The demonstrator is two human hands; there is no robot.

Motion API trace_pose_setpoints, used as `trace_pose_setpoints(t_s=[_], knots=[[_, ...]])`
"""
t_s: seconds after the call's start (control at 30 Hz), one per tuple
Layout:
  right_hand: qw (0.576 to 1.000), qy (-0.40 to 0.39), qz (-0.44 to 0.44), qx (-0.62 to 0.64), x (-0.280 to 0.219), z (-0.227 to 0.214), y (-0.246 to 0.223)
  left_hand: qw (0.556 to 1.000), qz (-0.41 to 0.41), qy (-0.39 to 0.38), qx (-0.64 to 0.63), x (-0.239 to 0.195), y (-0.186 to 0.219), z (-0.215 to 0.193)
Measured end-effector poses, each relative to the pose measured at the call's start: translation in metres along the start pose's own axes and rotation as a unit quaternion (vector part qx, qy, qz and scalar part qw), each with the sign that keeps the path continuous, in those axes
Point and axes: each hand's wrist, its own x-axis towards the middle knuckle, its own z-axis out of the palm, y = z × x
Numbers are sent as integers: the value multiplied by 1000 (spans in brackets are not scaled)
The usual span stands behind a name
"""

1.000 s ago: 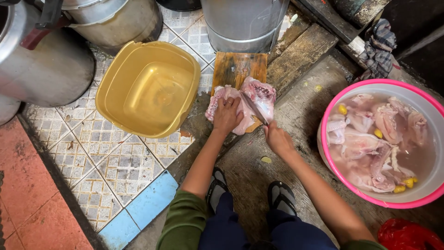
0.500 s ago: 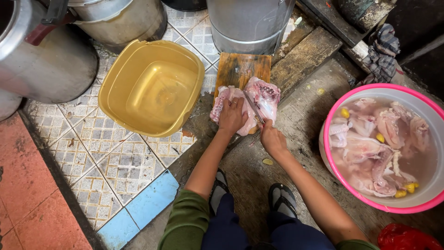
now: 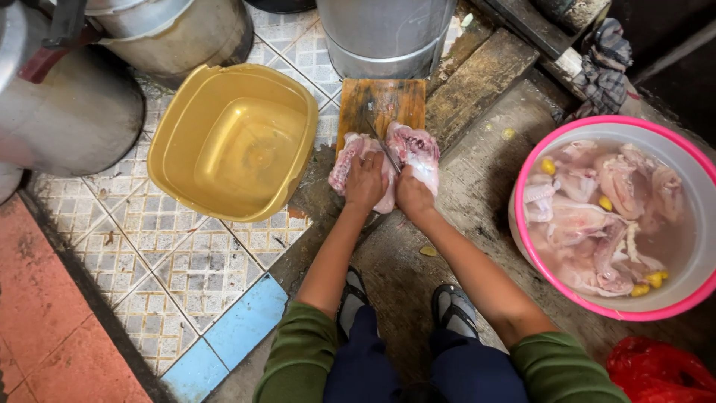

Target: Cutting raw chicken into pieces on a wooden board and then washing the pieces in a basin of water.

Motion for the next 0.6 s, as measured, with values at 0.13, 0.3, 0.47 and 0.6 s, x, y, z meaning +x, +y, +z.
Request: trace_pose_setpoints(t_s=[0.13,0.3,0.47,0.6], knots=[[1000,-10,17,-10,-40,-8,4,999,-29,-28,30,-4,-2,15],[999,-11,47,-17,-63,24,52,997,-57,-38,45,1,-12,31],[996,-23,39,-77,-72,21,75,997,-40,-68,26,1,-17,38],[996,-25,21,-78,-66,16,101,995,-35,-92,21,-1,-10,1]])
